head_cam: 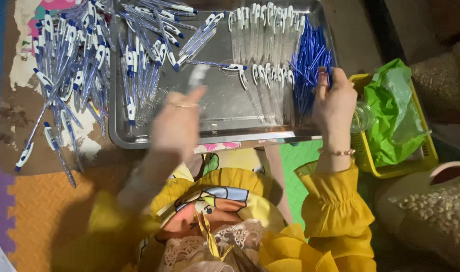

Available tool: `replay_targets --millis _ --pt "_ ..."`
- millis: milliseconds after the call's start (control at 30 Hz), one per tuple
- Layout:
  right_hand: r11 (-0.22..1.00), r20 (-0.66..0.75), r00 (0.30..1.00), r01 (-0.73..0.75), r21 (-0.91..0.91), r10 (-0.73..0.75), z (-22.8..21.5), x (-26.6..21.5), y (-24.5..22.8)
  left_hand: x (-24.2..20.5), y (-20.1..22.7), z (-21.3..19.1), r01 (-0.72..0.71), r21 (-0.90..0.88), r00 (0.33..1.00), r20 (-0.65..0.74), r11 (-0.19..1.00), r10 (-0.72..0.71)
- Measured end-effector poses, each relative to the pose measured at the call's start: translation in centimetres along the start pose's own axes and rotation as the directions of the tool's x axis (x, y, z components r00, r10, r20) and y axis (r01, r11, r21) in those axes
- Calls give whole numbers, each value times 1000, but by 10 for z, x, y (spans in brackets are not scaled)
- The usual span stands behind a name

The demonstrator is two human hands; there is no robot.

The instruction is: The person is assembling pens by hand, inserting blue ink cartridges into white and blue pen barrels and snapping on the caps.

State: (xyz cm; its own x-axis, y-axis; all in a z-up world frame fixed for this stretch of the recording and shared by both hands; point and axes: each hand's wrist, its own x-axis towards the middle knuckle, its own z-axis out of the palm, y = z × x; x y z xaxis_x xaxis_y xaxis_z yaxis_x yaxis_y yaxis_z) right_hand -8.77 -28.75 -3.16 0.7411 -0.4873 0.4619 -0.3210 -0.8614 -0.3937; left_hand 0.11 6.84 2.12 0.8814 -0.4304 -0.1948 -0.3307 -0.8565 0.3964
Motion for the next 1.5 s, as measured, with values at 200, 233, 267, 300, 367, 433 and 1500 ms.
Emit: replay_targets --millis 200,233,267,300,367,433,1500 --pt "982 -155 985 43 -186 -72 1 5 7 1 87 9 -270 -461 961 -74 845 267" --pt "981 -156 984 50 -185 -80 1 0 -3 10 92 27 -271 -463 961 -81 844 264" --pt "989 -140 986 73 -128 -91 3 -7 -13 19 96 45 -311 -360 950 -136 880 280" --pt "993 -123 987 94 -69 -102 4 -14 -22 28 100 63 -342 -251 935 -187 906 301" --pt "990 -115 983 143 -15 -143 14 -21 -40 30 95 66 -387 -214 913 -225 897 341" --pt "983 -105 980 176 44 -171 23 -31 -57 36 85 66 -431 -169 889 -248 887 385" --pt "722 205 948 36 690 -243 -10 -57 -210 -20 -21 -18 -123 -886 988 -64 447 143"
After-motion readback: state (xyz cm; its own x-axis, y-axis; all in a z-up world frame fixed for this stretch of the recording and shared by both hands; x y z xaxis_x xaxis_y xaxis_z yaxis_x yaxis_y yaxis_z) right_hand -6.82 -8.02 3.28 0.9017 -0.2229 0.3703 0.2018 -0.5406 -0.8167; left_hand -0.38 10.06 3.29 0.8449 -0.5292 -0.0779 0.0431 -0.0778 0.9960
